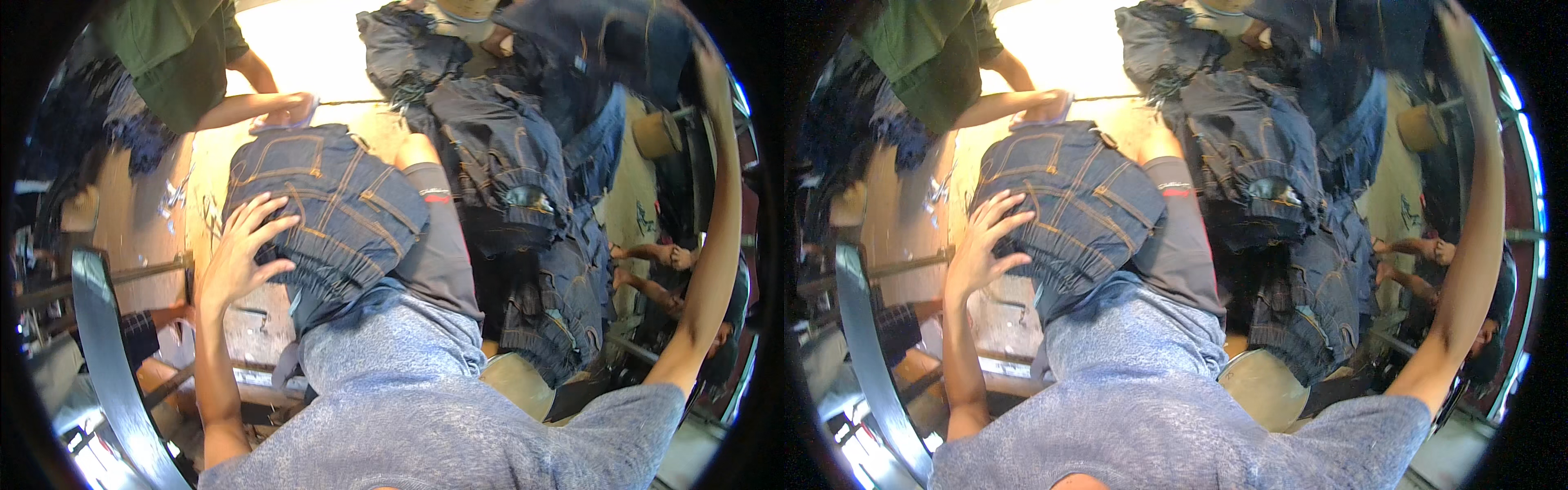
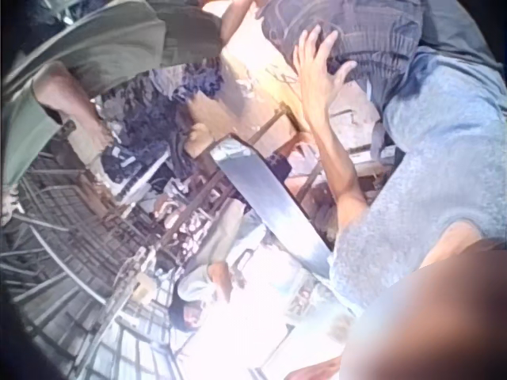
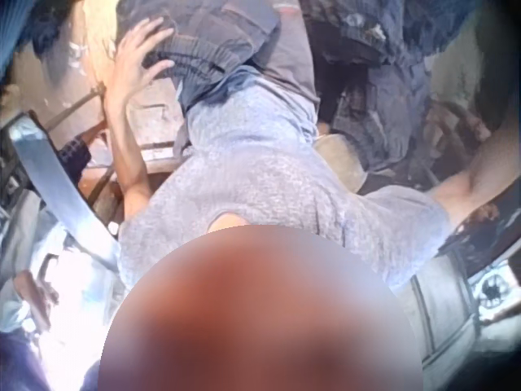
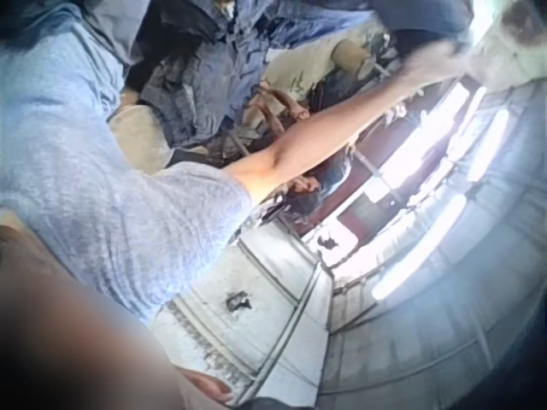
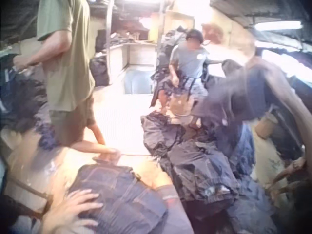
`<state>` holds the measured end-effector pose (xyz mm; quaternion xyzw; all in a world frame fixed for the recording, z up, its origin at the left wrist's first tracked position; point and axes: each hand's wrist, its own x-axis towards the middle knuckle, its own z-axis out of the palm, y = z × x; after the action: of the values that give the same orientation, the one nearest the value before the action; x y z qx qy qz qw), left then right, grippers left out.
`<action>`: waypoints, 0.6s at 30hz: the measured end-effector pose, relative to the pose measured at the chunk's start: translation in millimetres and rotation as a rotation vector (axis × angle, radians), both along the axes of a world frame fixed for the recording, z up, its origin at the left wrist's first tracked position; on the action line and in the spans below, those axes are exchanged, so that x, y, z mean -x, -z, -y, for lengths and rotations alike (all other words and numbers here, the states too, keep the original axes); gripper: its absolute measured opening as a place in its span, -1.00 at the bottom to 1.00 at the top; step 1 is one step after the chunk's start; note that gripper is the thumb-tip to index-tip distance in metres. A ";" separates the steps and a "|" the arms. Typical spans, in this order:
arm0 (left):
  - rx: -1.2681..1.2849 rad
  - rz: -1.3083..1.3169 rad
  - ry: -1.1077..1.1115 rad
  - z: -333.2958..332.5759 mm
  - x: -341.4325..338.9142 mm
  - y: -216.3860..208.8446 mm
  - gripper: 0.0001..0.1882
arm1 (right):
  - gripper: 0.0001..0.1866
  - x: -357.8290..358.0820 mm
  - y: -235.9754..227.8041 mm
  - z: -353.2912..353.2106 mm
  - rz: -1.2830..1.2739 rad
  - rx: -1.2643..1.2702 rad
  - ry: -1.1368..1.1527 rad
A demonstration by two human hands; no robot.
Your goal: The person sits on the floor and repeatedly picks up dark denim jeans, turns them inside out, and trims loose threads and excess fabric from the hem using a small red utility knife. The person folds the hem back and forth, inspects the edges, and places the finished jeans aside.
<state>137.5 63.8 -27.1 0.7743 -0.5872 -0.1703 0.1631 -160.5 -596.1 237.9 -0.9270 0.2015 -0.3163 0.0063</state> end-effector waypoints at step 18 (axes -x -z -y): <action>-0.177 0.084 0.413 50.8 40.0 4.0 0.13 | -0.30 29.6 277.7 -260.8 -0.376 -0.233 -0.057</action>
<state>97.6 13.0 -31.1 0.6553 -0.7223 -0.2186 0.0319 -190.1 -335.3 -39.7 -0.9680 0.2080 -0.1121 0.0847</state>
